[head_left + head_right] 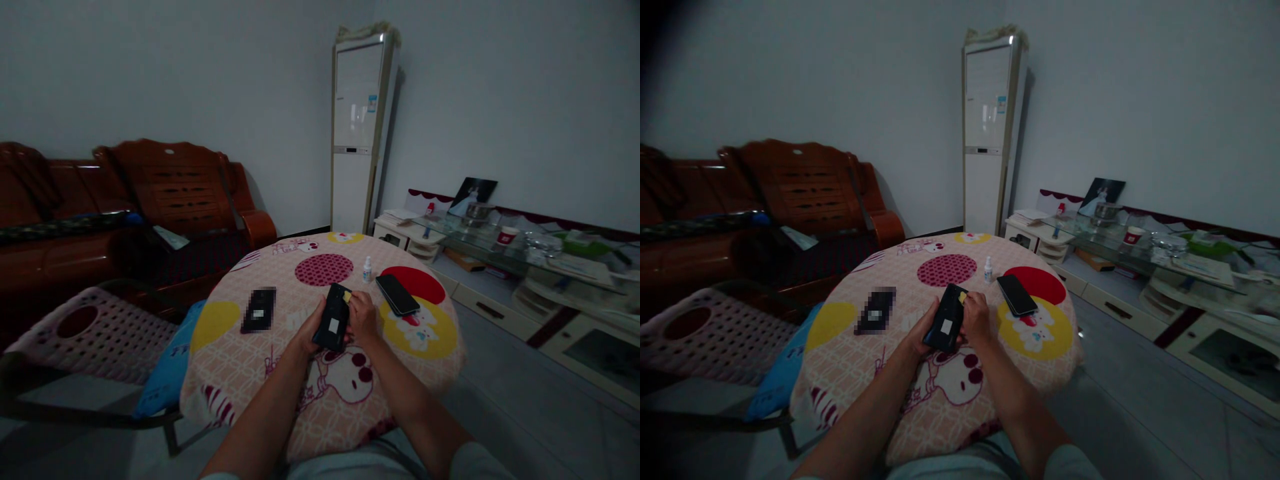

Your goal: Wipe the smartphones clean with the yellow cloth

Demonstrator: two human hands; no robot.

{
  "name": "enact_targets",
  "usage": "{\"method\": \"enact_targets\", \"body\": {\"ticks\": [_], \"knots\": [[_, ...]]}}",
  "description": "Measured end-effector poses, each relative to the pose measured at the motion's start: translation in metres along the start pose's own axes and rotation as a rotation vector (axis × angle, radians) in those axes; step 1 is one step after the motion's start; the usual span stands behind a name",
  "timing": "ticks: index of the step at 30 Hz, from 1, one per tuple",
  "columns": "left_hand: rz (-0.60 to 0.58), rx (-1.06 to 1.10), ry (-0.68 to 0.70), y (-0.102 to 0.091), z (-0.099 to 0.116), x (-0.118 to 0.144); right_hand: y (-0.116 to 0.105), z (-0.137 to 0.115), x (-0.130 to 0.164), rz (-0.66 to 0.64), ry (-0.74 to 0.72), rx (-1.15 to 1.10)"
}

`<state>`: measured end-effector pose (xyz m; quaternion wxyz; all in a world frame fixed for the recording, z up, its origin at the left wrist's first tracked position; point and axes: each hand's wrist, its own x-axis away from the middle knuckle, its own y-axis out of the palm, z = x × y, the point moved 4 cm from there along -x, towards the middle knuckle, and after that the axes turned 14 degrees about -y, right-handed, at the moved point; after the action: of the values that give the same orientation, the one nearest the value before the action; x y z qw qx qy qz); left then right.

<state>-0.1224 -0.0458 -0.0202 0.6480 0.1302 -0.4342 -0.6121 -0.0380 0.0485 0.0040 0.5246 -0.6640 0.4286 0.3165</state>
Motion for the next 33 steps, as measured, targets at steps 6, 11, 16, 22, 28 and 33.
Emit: {"method": "enact_targets", "body": {"ticks": [6, 11, 16, 22, 28, 33], "knots": [[-0.059, -0.051, -0.073, 0.001, -0.004, 0.0, -0.001, 0.005, -0.001, -0.013, 0.005, 0.056], [0.109, 0.039, 0.022, -0.003, 0.001, -0.001, 0.006, -0.011, 0.003, -0.103, -0.076, -0.026], [0.202, 0.11, 0.13, -0.004, 0.011, 0.001, 0.011, -0.034, 0.008, -0.18, -0.182, -0.107], [0.178, 0.053, 0.11, 0.0, 0.007, -0.002, 0.01, -0.032, 0.002, -0.092, -0.149, -0.073], [0.178, 0.05, 0.087, -0.004, 0.001, -0.008, 0.012, -0.035, 0.001, -0.116, -0.169, -0.08], [0.212, 0.111, 0.003, -0.014, 0.002, -0.008, 0.017, -0.05, 0.007, -0.209, -0.243, -0.145]]}}
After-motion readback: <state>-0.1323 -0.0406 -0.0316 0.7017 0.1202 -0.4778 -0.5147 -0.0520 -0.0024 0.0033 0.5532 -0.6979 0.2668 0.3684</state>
